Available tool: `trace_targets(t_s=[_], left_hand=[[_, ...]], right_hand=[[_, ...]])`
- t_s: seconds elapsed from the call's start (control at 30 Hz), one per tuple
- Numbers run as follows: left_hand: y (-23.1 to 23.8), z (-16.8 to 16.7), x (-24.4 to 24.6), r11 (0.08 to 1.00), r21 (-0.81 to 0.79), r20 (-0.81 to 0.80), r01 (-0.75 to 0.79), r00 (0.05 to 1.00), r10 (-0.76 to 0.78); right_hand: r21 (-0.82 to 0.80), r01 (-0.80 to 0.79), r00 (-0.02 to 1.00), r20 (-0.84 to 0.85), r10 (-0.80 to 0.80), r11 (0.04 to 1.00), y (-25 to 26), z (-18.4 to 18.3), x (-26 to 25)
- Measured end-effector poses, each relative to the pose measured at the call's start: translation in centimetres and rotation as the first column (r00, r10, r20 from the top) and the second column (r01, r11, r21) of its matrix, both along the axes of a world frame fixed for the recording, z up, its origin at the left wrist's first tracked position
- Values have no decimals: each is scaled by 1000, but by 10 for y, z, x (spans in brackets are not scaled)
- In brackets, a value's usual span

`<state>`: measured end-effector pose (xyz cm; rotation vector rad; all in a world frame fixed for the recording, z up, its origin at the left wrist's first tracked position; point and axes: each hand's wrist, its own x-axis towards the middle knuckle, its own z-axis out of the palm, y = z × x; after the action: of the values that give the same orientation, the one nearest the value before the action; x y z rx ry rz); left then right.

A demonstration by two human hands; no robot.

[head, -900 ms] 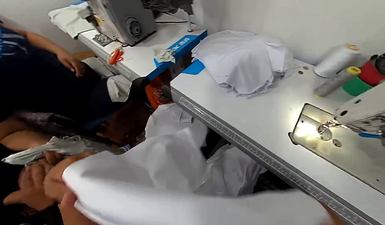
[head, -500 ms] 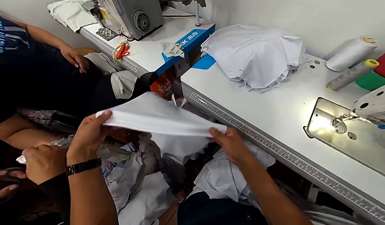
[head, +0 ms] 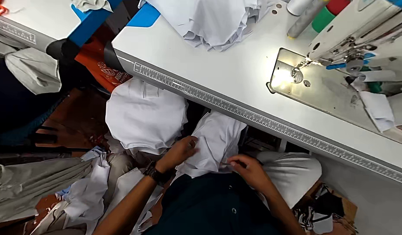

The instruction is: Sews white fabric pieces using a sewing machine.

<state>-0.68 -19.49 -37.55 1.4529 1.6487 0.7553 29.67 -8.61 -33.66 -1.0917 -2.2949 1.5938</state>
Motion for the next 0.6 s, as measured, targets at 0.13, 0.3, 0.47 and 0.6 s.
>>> trace_targets(t_s=[0.13,0.3,0.47,0.6], left_hand=[[25,61,11,998,46,196,51,979,-59],[39,114,45,921,353,221,168,941,-256],[38,79,67,962,218,-218,164,969,-116],[25,30,62,972,155,-577,175,815,-55]], right_hand=[[-19,139,982,-127,-140,990,-5,2,-17],[42,99,905,-419,-72,994,-4,37,-66],[215,94,953,-303,-25,972,18,81,-22],[146,23,993,107,-39,989,10,35,1]])
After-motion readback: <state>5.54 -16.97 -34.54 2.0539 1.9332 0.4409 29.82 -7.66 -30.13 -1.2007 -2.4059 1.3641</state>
